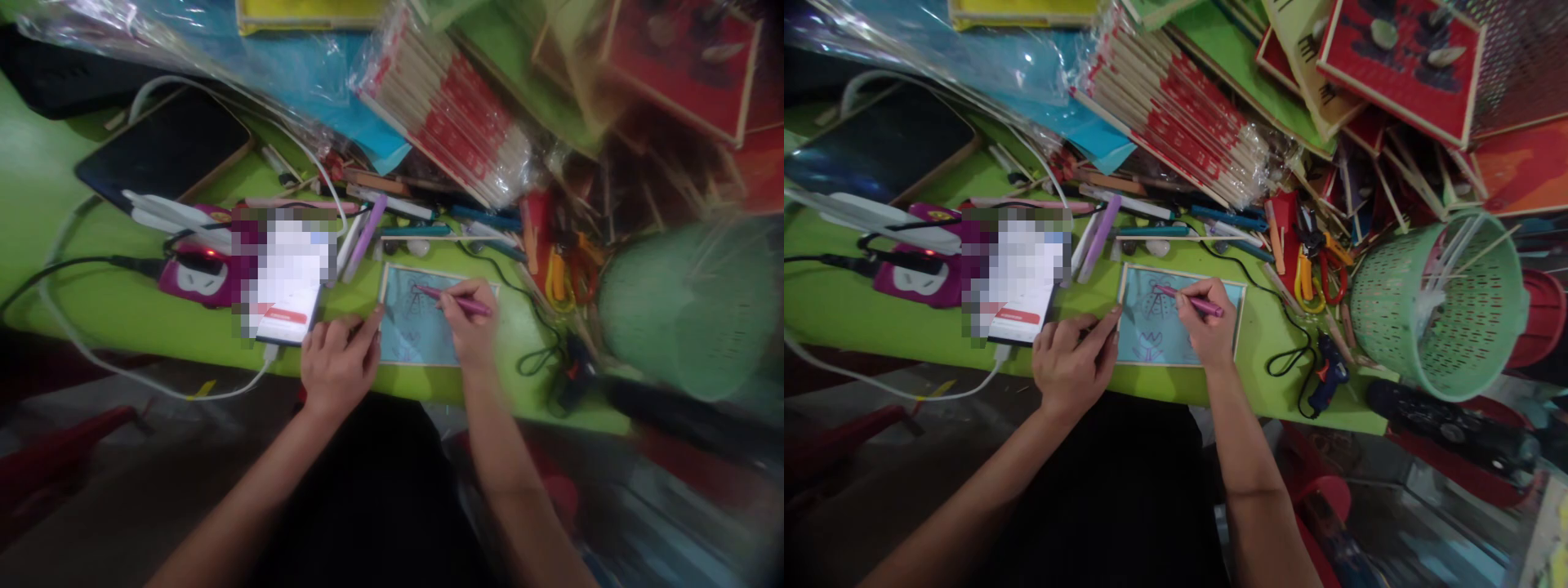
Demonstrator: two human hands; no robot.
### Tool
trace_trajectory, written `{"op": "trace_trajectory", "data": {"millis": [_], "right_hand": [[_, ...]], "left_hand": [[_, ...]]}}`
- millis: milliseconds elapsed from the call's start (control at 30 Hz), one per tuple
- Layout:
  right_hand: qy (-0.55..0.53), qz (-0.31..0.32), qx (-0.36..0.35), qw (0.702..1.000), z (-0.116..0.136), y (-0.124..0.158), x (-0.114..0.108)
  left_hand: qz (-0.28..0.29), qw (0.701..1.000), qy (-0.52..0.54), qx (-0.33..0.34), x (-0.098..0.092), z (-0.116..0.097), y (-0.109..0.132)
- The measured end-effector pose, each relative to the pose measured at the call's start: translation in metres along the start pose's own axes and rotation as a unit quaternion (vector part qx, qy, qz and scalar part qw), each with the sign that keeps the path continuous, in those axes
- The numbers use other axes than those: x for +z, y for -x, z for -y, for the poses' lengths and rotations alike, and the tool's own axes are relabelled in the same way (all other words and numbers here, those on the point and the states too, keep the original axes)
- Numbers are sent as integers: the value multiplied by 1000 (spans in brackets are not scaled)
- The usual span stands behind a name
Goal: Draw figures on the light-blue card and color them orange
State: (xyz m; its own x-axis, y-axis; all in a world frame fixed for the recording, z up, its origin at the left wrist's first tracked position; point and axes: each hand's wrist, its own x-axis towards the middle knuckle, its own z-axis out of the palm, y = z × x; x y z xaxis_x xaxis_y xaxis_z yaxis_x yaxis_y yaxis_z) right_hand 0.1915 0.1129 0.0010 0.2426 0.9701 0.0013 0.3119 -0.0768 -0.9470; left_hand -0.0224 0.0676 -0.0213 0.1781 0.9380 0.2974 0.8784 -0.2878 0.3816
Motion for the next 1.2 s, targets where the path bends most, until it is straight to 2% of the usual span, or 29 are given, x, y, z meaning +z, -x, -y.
{"op": "trace_trajectory", "data": {"millis": [433, 700, 1200], "right_hand": [[17, -8, 1, 1000, 0, 1, 0], [16, -5, -6, 1000, 1, 1, 0], [-9, -43, -4, 999, -5, 1, -1]], "left_hand": [[-11, 1000, 0, 13, -1, 0, -2], [1, 1000, 6, -6, 1, 1, 1], [8, 1000, 17, -15, 1, 0, 2]]}}
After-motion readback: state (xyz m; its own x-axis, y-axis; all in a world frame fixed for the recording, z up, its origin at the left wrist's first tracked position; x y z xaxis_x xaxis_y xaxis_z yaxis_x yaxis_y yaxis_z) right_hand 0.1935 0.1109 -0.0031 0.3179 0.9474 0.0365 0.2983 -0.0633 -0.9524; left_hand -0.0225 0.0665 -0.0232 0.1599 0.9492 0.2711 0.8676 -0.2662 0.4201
